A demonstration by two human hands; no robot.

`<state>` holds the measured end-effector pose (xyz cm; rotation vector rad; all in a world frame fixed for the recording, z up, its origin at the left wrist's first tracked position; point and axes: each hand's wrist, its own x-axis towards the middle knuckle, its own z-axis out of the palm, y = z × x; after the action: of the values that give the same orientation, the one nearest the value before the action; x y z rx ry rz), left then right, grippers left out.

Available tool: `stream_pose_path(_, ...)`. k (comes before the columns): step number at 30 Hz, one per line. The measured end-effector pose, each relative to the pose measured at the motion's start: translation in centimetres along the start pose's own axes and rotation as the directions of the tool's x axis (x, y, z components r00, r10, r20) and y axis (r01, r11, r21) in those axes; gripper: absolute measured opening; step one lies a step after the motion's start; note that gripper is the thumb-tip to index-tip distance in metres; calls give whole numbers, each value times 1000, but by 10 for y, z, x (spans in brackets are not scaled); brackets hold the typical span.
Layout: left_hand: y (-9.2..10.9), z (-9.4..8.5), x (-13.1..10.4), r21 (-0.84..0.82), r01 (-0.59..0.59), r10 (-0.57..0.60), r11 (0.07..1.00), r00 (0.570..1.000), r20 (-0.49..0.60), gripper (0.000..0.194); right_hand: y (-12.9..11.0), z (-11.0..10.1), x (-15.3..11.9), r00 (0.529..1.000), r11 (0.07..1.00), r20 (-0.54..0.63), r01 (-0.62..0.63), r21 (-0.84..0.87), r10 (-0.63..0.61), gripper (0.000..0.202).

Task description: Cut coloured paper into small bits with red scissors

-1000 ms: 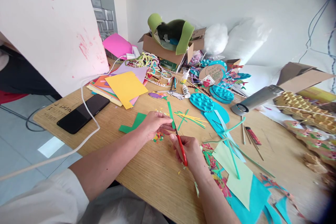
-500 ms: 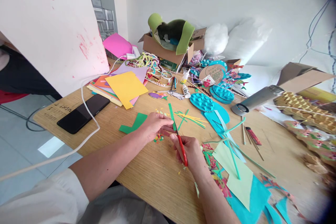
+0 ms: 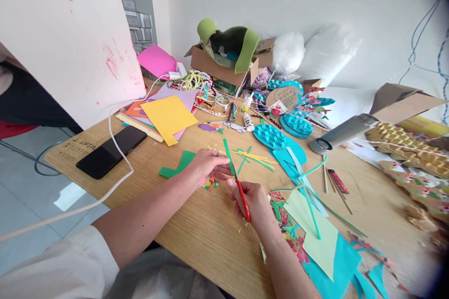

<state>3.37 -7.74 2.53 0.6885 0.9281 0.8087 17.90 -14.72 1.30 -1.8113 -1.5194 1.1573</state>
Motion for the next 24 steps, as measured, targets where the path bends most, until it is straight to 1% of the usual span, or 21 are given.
stream_pose_path(4, -2, 1, 1, 19, 4, -4, 1000, 1000, 17, 15, -1, -1, 0, 1000, 1000, 20, -9, 29, 8, 58)
stream_pose_path(8, -4, 2, 1, 53, -1, 0, 999, 1000, 18, 19, -3, -1, 0, 1000, 1000, 18, -20, 19, 20, 59)
stream_pose_path(20, -4, 2, 1, 35, -11, 10, 999, 1000, 8, 22, -2, 2, -2, 999, 1000, -37, -5, 30, 6, 60)
stream_pose_path(24, -6, 1, 2, 36, -12, 12, 999, 1000, 11, 24, 0, 3, -1, 999, 1000, -53, -6, -8, 5, 61)
